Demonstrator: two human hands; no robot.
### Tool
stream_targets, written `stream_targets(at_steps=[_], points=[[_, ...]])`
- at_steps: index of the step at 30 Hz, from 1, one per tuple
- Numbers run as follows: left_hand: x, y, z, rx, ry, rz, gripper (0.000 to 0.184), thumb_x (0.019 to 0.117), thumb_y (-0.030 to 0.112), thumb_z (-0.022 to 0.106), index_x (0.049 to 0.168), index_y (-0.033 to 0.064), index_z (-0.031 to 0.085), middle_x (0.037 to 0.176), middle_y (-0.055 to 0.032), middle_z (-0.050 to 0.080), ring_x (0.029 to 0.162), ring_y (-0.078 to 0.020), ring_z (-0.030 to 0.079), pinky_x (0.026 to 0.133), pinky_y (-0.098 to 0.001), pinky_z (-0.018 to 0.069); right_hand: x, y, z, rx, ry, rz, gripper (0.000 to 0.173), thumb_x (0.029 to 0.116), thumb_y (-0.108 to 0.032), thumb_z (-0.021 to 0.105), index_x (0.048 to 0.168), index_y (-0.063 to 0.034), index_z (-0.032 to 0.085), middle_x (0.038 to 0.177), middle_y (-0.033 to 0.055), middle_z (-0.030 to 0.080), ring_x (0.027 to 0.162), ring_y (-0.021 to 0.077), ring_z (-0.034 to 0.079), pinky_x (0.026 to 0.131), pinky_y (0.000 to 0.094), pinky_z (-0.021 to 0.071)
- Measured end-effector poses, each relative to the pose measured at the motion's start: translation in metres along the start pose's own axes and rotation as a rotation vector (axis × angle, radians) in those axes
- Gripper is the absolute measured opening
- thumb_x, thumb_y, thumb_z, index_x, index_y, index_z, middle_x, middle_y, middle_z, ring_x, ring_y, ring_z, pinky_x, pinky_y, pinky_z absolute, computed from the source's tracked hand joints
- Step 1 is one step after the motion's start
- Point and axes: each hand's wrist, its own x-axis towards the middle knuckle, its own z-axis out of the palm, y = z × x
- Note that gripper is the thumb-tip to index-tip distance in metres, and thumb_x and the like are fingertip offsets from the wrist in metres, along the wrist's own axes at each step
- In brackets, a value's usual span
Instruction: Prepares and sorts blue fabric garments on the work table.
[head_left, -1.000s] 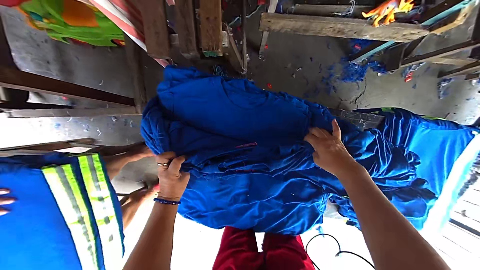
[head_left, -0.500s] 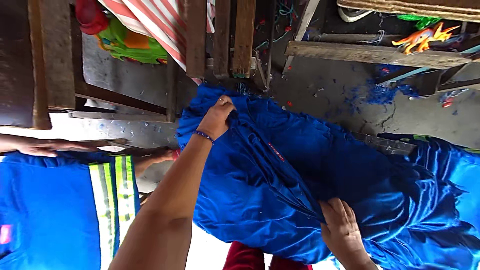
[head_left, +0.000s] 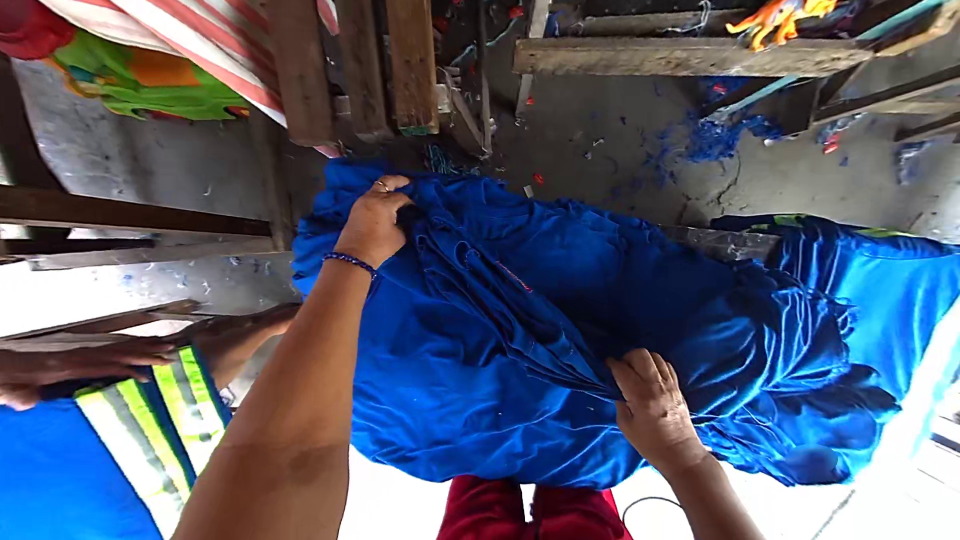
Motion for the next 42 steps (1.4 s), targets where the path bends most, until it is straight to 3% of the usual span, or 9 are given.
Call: stream_targets(at_steps=[5, 11, 15, 22, 26, 30, 33, 38, 42], points=[[-0.006, -0.004, 0.008, 0.0, 0.086, 0.017, 0.019, 0.0861, -0.011, 0.062, 0.103, -0.012, 0.071, 0.131, -0.0305, 0.06, 0.124, -0.0448, 0.059, 0.106, -0.0565, 0.0465, 0.0, 0.0, 0.001, 0.019, 0.012, 0.015, 0.036, 0.0691, 0.01, 0.063, 0.102, 0.0023, 0.076, 0.098, 0.0237, 0.065, 0.093, 0.0444, 0.065, 0.079, 0.0581, 0.053], [-0.05, 0.001, 0.02, 0.008, 0.478, 0.078, 0.018, 0.0913, -0.006, 0.057, 0.1, -0.0114, 0.072, 0.119, -0.0267, 0.068, 0.117, -0.0367, 0.065, 0.104, -0.0424, 0.0489, 0.01, 0.011, -0.001, 0.069, 0.014, 0.03, 0.039, 0.0692, 0.014, 0.062, 0.103, -0.0005, 0.077, 0.129, 0.0293, 0.063, 0.112, 0.0498, 0.064, 0.09, 0.0638, 0.0511], [-0.061, -0.001, 0.025, -0.002, 0.548, 0.09, 0.019, 0.0905, -0.006, 0.058, 0.1, -0.0089, 0.074, 0.116, -0.0236, 0.071, 0.116, -0.0332, 0.067, 0.105, -0.0374, 0.0486, 0.017, 0.016, 0.0, 0.044, 0.003, 0.021, 0.04, 0.0705, 0.017, 0.062, 0.102, -0.0011, 0.077, 0.133, 0.0254, 0.064, 0.11, 0.0476, 0.065, 0.088, 0.064, 0.0504], [-0.074, 0.0, 0.019, 0.057, 0.55, 0.132, 0.01, 0.088, 0.002, 0.06, 0.091, -0.0007, 0.069, 0.109, -0.0213, 0.069, 0.126, -0.0432, 0.054, 0.109, -0.0565, 0.0332, 0.008, 0.014, 0.005, 0.032, 0.002, 0.038, 0.038, 0.0702, 0.015, 0.062, 0.103, 0.0003, 0.076, 0.127, 0.027, 0.065, 0.112, 0.0488, 0.064, 0.094, 0.0625, 0.0496], [-0.129, 0.011, 0.013, -0.034, 0.551, 0.171, 0.014, 0.0878, 0.001, 0.068, 0.088, -0.0106, 0.059, 0.107, -0.0306, 0.063, 0.111, -0.0392, 0.062, 0.102, -0.0444, 0.0486, 0.031, 0.023, -0.001, 0.083, -0.112, 0.066, 0.04, 0.0718, 0.02, 0.062, 0.105, 0.0013, 0.075, 0.152, 0.0311, 0.045, 0.129, 0.0526, 0.054, 0.103, 0.0649, 0.0467], [-0.196, 0.014, 0.028, 0.062, 0.578, 0.099, 0.021, 0.0888, 0.006, 0.069, 0.083, -0.0045, 0.052, 0.105, -0.0247, 0.062, 0.112, -0.0309, 0.061, 0.1, -0.0345, 0.0481, 0.08, 0.032, -0.007, 0.077, -0.377, 0.12, 0.037, 0.0819, 0.019, 0.063, 0.111, -0.0009, 0.075, 0.171, 0.0177, 0.016, 0.138, 0.0493, 0.046, 0.104, 0.066, 0.0444], [-0.223, 0.02, 0.049, 0.083, 0.616, 0.023, 0.022, 0.0898, 0.006, 0.068, 0.084, -0.0012, 0.048, 0.103, -0.022, 0.06, 0.109, -0.0258, 0.061, 0.097, -0.0289, 0.048, 0.114, 0.042, 0.001, 0.071, -0.504, 0.103, 0.046, 0.0765, 0.021, 0.068, 0.116, -0.0021, 0.074, 0.173, 0.0148, 0.008, 0.139, 0.0487, 0.045, 0.104, 0.0654, 0.0456], [-0.223, 0.027, 0.053, 0.017, 0.676, -0.054, 0.022, 0.0873, 0.005, 0.07, 0.089, -0.0033, 0.05, 0.101, -0.0222, 0.059, 0.105, -0.0242, 0.061, 0.095, -0.0268, 0.0475, 0.105, 0.039, 0.001, 0.036, -0.397, 0.1, 0.041, 0.0814, 0.018, 0.066, 0.118, 0.0012, 0.071, 0.142, 0.0286, 0.051, 0.123, 0.0502, 0.056, 0.099, 0.0654, 0.0499], [-0.194, 0.035, 0.021, -0.075, 0.48, -0.156, 0.046, 0.079, 0.001, 0.072, 0.12, -0.013, 0.055, 0.107, -0.0311, 0.063, 0.104, -0.0406, 0.062, 0.095, -0.0504, 0.0491, 0.031, 0.034, -0.014, 0.051, -0.031, -0.002, 0.034, 0.0772, 0.01, 0.059, 0.109, 0.0098, 0.068, 0.114, 0.0345, 0.063, 0.108, 0.0529, 0.063, 0.091, 0.0641, 0.0529]])
